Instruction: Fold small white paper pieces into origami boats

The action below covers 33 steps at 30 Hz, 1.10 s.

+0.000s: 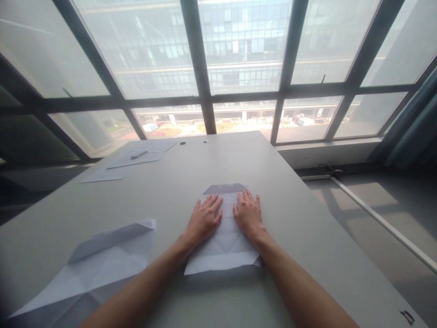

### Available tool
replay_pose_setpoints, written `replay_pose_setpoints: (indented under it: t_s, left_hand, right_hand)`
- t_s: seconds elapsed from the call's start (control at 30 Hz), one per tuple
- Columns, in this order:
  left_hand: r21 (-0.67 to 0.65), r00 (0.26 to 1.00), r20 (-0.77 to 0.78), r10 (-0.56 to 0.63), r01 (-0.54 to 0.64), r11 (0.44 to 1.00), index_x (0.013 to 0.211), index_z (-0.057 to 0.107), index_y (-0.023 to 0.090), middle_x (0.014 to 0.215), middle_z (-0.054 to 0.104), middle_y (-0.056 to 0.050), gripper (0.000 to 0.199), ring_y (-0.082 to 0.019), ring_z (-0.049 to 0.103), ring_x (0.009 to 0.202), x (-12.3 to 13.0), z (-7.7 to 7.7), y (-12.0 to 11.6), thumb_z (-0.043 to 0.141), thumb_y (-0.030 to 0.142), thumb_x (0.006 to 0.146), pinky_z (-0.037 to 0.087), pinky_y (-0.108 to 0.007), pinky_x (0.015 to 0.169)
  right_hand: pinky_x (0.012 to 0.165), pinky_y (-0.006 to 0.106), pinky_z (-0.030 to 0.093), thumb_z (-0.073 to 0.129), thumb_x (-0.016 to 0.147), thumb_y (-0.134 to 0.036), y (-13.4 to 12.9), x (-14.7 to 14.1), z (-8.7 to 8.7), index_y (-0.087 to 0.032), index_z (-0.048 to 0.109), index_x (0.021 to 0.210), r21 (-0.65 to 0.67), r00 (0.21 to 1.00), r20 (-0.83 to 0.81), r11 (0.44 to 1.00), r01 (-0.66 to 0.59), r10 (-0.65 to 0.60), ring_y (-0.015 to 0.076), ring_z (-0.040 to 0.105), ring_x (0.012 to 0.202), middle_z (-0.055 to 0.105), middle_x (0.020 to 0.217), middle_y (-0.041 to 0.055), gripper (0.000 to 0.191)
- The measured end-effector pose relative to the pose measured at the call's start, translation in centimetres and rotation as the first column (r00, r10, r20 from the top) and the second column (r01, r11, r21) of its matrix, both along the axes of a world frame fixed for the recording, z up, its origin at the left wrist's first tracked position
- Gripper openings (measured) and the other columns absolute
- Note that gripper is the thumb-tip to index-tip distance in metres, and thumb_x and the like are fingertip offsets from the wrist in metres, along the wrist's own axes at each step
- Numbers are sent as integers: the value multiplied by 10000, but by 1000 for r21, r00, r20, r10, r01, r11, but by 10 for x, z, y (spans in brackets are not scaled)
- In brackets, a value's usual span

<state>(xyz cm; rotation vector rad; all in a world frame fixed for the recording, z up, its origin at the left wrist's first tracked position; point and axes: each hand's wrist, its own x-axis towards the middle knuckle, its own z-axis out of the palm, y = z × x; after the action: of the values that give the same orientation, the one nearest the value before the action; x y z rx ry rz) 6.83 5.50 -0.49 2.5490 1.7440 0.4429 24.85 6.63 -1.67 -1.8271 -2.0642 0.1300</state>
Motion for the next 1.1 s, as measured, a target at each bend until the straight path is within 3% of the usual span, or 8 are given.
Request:
replay_pose_setpoints:
  t_s: [0.1,0.6,0.73,0.8,0.87,1.0,1.1]
  left_hand:
    - [-2,999,-6,39,-39,999,1449,449,257,1561,367,-63,492,-279,295,1448,-1,-2,1,403,368,971,187,-558,1172]
    - [-17,999,-8,39,-39,999,1473,413,279,1583,327,-44,504,-291,241,1470,-2,-5,2,377,388,983,162,-547,1184]
    - [-38,999,-20,26,-27,999,1504,373,286,1604,278,-37,541,-333,180,1484,-3,-7,3,346,461,992,143,-560,1185]
    - [-37,1000,-23,20,-21,999,1505,373,289,1605,276,-39,541,-335,177,1485,-3,-8,2,340,463,994,135,-561,1186]
    - [-34,1000,-23,19,-20,999,1504,375,292,1605,276,-38,537,-333,180,1484,-3,-9,2,342,456,994,129,-560,1187]
    - [-32,1000,-23,19,-20,999,1509,365,295,1606,272,-36,542,-333,184,1484,-3,-9,3,339,465,994,129,-565,1186]
    - [-39,999,-30,14,-16,999,1503,374,284,1603,278,-46,543,-344,198,1478,-4,-9,4,355,460,991,146,-577,1177]
  right_hand:
    - [1180,492,97,407,960,-315,1,2,-1,-128,484,1408,-2,999,4,999,50,-50,265,298,1437,389,1533,168,491]
    - [1174,553,63,390,959,-288,-2,0,3,-102,466,1421,13,999,33,1000,26,-26,288,259,1454,362,1543,188,504]
    - [1198,498,10,385,950,-217,-7,-5,8,-157,431,1461,76,982,55,980,-183,180,231,177,1490,303,1585,110,516]
    - [1210,433,64,357,971,-228,-9,-8,8,-172,406,1481,49,950,37,949,-312,310,196,202,1484,322,1580,82,515]
    - [1205,398,123,337,994,-276,-9,-8,7,-165,392,1490,6,935,10,935,-356,356,190,244,1470,345,1569,85,512]
    - [1201,429,117,373,995,-386,-7,-4,3,-162,386,1493,-34,959,24,959,-281,282,224,244,1470,314,1581,108,546]
    - [1192,482,84,407,979,-415,-3,3,2,-158,392,1487,-35,987,58,988,-148,150,256,244,1466,313,1578,139,570]
